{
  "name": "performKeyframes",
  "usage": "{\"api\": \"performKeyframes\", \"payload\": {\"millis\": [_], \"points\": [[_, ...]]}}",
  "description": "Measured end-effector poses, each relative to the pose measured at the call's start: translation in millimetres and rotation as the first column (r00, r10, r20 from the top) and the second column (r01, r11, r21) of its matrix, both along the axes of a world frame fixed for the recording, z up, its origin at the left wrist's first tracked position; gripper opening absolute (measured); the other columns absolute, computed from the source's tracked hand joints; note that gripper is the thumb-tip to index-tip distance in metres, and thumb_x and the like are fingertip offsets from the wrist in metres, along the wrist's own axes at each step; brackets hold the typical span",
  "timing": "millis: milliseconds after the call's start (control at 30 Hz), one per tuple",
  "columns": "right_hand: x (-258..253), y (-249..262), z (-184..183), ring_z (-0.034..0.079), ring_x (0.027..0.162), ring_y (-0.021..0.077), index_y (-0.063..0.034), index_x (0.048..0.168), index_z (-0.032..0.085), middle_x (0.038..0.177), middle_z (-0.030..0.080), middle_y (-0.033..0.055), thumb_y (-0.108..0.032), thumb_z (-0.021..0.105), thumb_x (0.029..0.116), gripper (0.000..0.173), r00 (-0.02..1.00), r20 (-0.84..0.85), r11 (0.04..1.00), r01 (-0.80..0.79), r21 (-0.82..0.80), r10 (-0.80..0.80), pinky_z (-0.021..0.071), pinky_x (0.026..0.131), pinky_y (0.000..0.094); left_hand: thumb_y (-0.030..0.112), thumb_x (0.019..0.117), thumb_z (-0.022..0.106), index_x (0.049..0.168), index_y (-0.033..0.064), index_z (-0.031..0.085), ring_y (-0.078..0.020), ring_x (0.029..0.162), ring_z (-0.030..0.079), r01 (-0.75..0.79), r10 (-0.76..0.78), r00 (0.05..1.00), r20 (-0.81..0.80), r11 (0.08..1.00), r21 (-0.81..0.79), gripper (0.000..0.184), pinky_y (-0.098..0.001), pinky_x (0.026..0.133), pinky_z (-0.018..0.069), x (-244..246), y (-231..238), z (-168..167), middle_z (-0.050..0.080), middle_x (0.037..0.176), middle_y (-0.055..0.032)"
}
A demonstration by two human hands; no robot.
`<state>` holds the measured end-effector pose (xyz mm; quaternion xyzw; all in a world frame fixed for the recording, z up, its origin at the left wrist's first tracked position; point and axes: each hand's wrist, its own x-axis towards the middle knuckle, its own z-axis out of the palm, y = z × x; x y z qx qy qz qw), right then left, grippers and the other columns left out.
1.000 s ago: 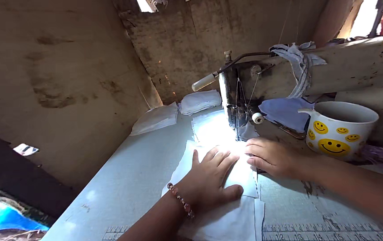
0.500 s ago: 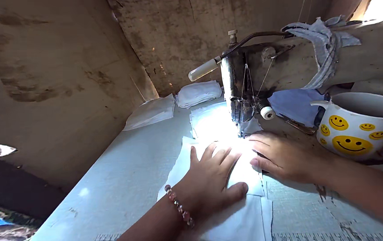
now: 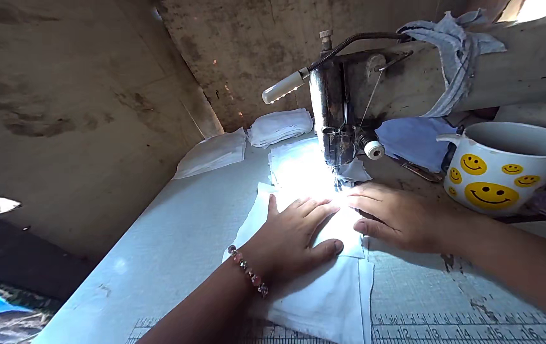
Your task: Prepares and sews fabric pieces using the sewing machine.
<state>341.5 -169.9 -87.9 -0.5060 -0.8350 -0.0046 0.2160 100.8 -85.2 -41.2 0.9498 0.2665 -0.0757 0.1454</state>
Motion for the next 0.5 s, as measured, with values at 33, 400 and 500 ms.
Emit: {"api": "performKeyframes", "payload": {"millis": [33,400,500], "points": [[0,-1,1,0.058,0.131,0.0237,-0.0068,0.131,0.067,0.135,0.066,0.0109,-0.056,0.027,0.107,0.068,1.0,0.017,1.0,0.01,-0.018,-0.01,0.0456,0.11,0.0402,0.064,0.1018,0.036,0.159,0.0298,0.037,-0.0224,0.155,0.028,-0.002,0.002,1.0,-0.005,1.0,0.002,0.067,-0.0806,0.112,0.0051,1,2,0,0.037,0.164,0.0043],[-5,2,-6,0.066,0.117,0.0191,-0.0081,0.115,0.073,0.115,0.073,0.0064,-0.054,0.032,0.1063,0.062,0.999,0.007,0.981,-0.051,0.189,0.051,0.0526,0.1,0.0331,0.061,0.104,0.036,0.158,0.0262,0.041,-0.0195,0.157,0.021,-0.107,0.107,0.994,-0.035,0.994,0.023,0.065,-0.0788,0.114,-0.0001,20,22,3,0.036,0.164,0.0053],[-7,-2,-8,0.067,0.114,0.0203,-0.0085,0.118,0.071,0.114,0.072,0.0077,-0.057,0.031,0.1063,0.064,0.993,0.029,0.958,-0.117,0.26,0.114,0.0541,0.098,0.0345,0.059,0.1039,0.037,0.159,0.026,0.04,-0.0196,0.157,0.019,-0.133,0.135,0.99,-0.031,0.99,0.043,0.064,-0.0784,0.114,0.001,23,24,3,0.036,0.165,0.0052]]}}
